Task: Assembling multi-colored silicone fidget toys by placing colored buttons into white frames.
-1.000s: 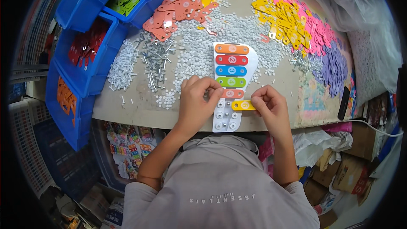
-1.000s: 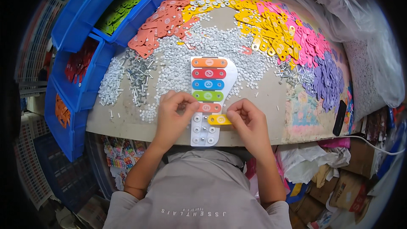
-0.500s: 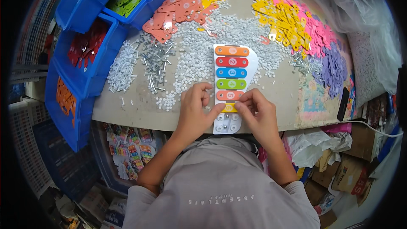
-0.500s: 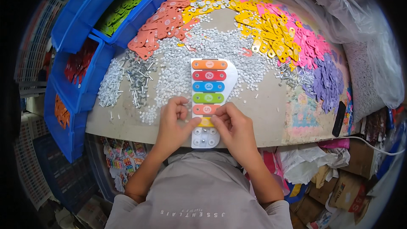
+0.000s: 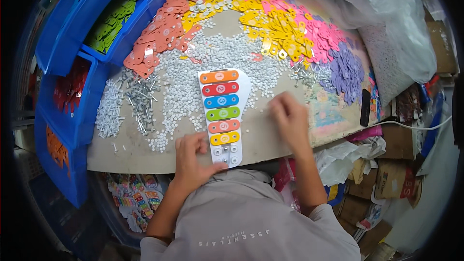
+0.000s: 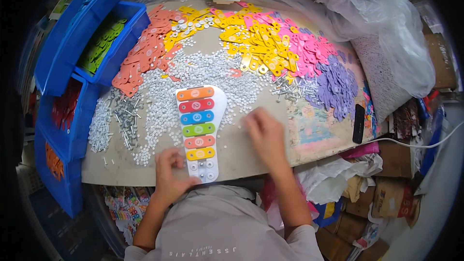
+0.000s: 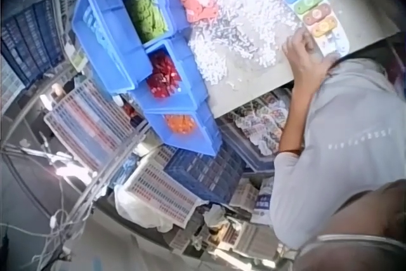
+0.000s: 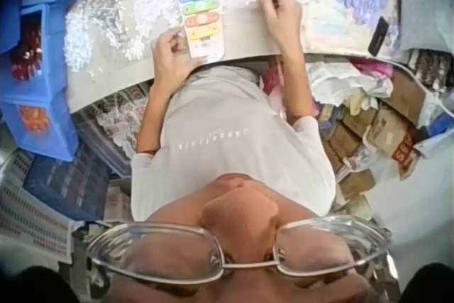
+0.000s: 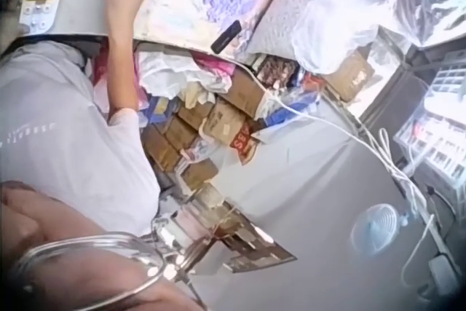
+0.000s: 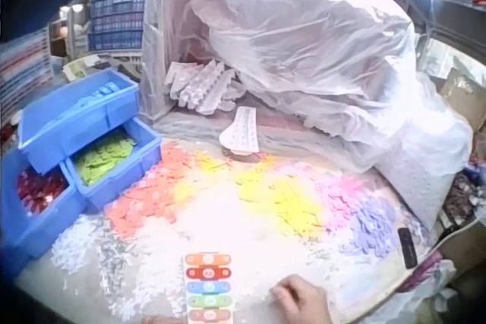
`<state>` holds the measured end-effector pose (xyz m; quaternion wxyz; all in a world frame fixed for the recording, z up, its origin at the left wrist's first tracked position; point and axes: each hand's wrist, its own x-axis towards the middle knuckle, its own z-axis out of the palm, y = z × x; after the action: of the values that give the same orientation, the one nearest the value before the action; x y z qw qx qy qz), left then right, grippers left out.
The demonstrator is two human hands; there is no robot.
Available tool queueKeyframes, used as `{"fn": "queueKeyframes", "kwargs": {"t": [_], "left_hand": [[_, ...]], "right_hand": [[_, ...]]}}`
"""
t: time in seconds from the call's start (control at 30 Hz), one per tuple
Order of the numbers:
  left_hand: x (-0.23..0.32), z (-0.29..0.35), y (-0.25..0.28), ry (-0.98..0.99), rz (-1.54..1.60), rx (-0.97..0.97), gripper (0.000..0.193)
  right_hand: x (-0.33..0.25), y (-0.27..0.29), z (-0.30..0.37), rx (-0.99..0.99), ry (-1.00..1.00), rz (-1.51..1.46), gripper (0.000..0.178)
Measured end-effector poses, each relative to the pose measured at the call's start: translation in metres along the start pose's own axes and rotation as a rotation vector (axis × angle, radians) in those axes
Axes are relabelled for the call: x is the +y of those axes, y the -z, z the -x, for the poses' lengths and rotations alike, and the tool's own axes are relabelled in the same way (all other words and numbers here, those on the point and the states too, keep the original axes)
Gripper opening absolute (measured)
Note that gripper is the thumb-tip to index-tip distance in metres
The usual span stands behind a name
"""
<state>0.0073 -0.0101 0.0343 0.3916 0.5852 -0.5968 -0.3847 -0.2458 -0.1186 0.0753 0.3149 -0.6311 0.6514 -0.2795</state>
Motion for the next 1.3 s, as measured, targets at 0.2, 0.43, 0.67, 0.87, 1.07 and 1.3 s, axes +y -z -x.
{"fn": "queueKeyframes", "kwargs": {"t": [0.2,0.43,0.67,0.87,1.07,1.3], "left_hand": [[0.005,0.007,-0.004,-0.214,-0.251,-0.097,0.082],[0.004,0.003,-0.008,-0.232,-0.276,-0.048,0.076],[0.0,0.003,-0.009,-0.278,-0.251,-0.034,0.079],[-0.006,0.003,-0.009,-0.301,-0.223,-0.05,0.079],[-0.007,0.004,-0.007,-0.312,-0.209,-0.048,0.077],[-0.007,0.0,-0.009,-0.378,-0.201,-0.018,0.08]], "right_hand": [[0.059,0.056,-0.107,0.421,0.338,0.4,0.012],[0.013,0.016,-0.208,0.221,0.555,0.41,0.017],[-0.028,-0.06,-0.301,0.051,0.555,0.49,0.022],[-0.009,-0.101,-0.337,0.288,0.661,0.576,0.025],[-0.023,-0.08,-0.335,-0.145,0.39,0.443,0.026],[-0.024,-0.044,-0.294,-0.311,0.135,-0.181,0.02]]}}
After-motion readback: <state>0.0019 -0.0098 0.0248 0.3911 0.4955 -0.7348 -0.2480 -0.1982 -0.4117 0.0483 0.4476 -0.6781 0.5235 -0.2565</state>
